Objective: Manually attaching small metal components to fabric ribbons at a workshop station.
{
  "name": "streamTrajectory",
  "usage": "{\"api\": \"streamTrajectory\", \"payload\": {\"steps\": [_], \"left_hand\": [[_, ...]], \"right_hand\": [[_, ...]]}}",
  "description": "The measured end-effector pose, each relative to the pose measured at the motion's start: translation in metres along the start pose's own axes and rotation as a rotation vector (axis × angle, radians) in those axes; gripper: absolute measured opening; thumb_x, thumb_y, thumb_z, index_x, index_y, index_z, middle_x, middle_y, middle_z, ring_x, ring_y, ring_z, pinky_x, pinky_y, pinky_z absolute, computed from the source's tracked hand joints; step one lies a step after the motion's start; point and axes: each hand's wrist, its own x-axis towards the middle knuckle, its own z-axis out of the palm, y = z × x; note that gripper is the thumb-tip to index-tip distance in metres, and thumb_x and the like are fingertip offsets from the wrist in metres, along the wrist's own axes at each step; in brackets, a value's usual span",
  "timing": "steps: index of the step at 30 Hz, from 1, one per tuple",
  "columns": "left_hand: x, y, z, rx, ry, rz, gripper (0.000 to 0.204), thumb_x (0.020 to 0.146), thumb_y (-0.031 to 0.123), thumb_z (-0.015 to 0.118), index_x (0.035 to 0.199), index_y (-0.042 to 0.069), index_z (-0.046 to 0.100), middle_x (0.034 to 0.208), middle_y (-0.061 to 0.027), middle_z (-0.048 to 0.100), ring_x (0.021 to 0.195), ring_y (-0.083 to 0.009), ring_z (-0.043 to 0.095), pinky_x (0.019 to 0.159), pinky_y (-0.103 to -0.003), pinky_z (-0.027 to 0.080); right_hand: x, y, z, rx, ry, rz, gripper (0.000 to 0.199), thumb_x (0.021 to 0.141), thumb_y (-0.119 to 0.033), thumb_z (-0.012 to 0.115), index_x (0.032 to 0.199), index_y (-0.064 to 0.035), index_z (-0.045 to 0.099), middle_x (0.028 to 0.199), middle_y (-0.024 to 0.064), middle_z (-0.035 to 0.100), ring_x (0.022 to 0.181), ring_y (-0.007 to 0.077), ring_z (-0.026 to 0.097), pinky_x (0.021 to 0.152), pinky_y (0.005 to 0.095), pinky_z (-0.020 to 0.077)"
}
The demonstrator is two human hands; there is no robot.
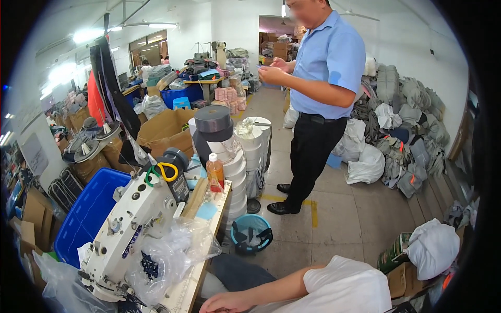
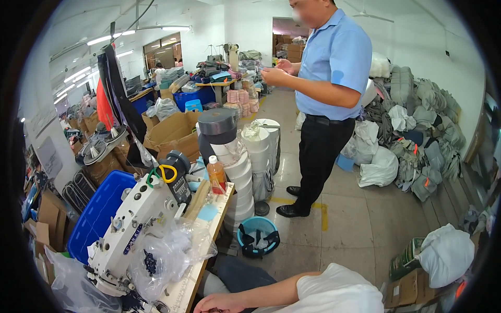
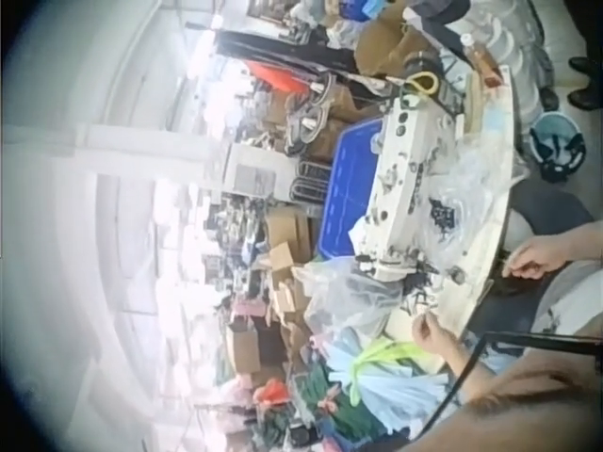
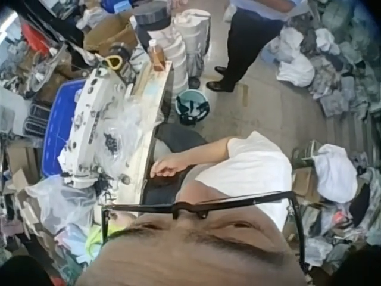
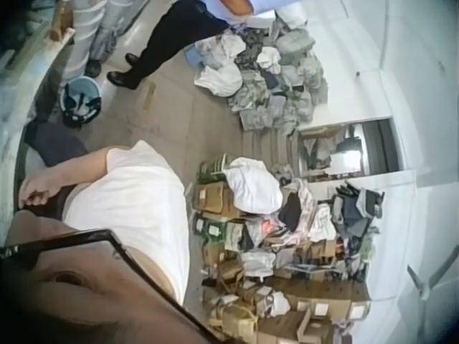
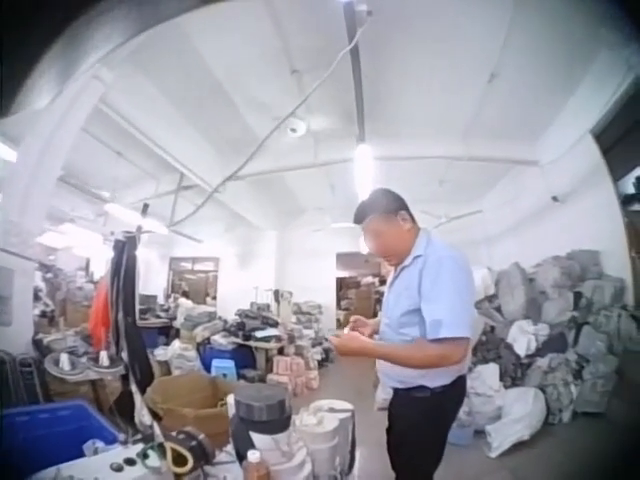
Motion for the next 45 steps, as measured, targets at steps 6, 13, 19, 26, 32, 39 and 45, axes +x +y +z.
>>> {"api": "streamTrajectory", "payload": {"steps": [6, 13, 19, 26, 32, 39, 45], "left_hand": [[0.011, 0.0, -0.012, -0.732, -0.19, -0.399, 0.015, 0.096, 0.018, 0.053, 0.094, 0.003, 0.056, 0.077, -0.0084, 0.056, 0.067, -0.02, 0.052, 0.063, -0.03, 0.046], [-0.075, 0.159, 0.036, -0.67, -0.228, 0.291, 0.01, 0.091, 0.009, 0.059, 0.095, 0.0, 0.054, 0.086, -0.0164, 0.064, 0.077, -0.0214, 0.059, 0.076, -0.033, 0.048], [-0.085, 0.144, 0.05, -0.53, -0.192, 0.164, 0.02, 0.094, 0.018, 0.059, 0.097, -0.001, 0.055, 0.08, -0.0141, 0.064, 0.074, -0.0195, 0.057, 0.07, -0.03, 0.046], [-0.071, 0.084, 0.046, -0.232, -0.729, -0.053, 0.023, 0.096, 0.027, 0.054, 0.094, 0.004, 0.055, 0.073, -0.0081, 0.055, 0.063, -0.0168, 0.05, 0.058, -0.028, 0.042], [-0.119, 0.143, 0.086, -0.31, -0.655, -0.319, 0.025, 0.097, 0.027, 0.05, 0.082, 0.007, 0.05, 0.063, -0.0016, 0.044, 0.049, -0.012, 0.04, 0.042, -0.025, 0.034], [-0.14, 0.179, 0.089, -0.111, -0.71, 0.046, 0.026, 0.099, 0.027, 0.047, 0.092, 0.004, 0.057, 0.065, 0.0, 0.048, 0.048, -0.0071, 0.037, 0.042, -0.02, 0.029], [-0.133, 0.153, 0.085, -0.127, -0.723, -0.009, 0.023, 0.099, 0.024, 0.05, 0.099, 0.002, 0.057, 0.074, -0.0025, 0.057, 0.052, -0.0067, 0.04, 0.046, -0.019, 0.032]], "right_hand": [[-0.005, 0.003, 0.0, -0.037, -0.059, -0.071, 0.027, 0.101, -0.02, 0.046, 0.117, 0.0003, 0.055, 0.073, -0.0008, 0.047, 0.053, 0.0073, 0.035, 0.046, 0.0239, 0.0287], [-0.01, 0.004, -0.002, -0.004, -0.059, -0.132, 0.023, 0.099, -0.025, 0.05, 0.088, -0.0055, 0.056, 0.063, -0.0027, 0.04, 0.05, 0.0073, 0.031, 0.046, 0.0232, 0.0256], [-0.019, 0.003, -0.004, -0.081, -0.039, -0.191, 0.026, 0.098, -0.027, 0.05, 0.08, -0.0083, 0.052, 0.061, -0.0033, 0.037, 0.049, 0.0074, 0.029, 0.045, 0.0243, 0.0239], [-0.019, 0.005, -0.01, -0.015, -0.046, -0.251, 0.019, 0.098, -0.024, 0.053, 0.089, -0.0068, 0.056, 0.067, -0.0025, 0.046, 0.051, 0.0066, 0.033, 0.046, 0.0234, 0.0269], [-0.016, 0.003, -0.019, 0.009, -0.066, -0.292, 0.016, 0.094, -0.02, 0.059, 0.1, -0.0051, 0.059, 0.084, 0.0029, 0.06, 0.055, 0.0065, 0.042, 0.046, 0.0223, 0.0303], [-0.018, -0.006, -0.02, 0.033, -0.072, -0.331, 0.014, 0.093, -0.017, 0.06, 0.099, -0.0046, 0.06, 0.077, -0.0002, 0.056, 0.053, 0.0059, 0.039, 0.044, 0.0217, 0.0275], [-0.017, -0.013, -0.011, -0.007, -0.014, -0.376, 0.011, 0.093, -0.016, 0.06, 0.094, -0.0047, 0.062, 0.063, -0.0037, 0.046, 0.048, 0.0055, 0.035, 0.043, 0.0222, 0.0243]]}}
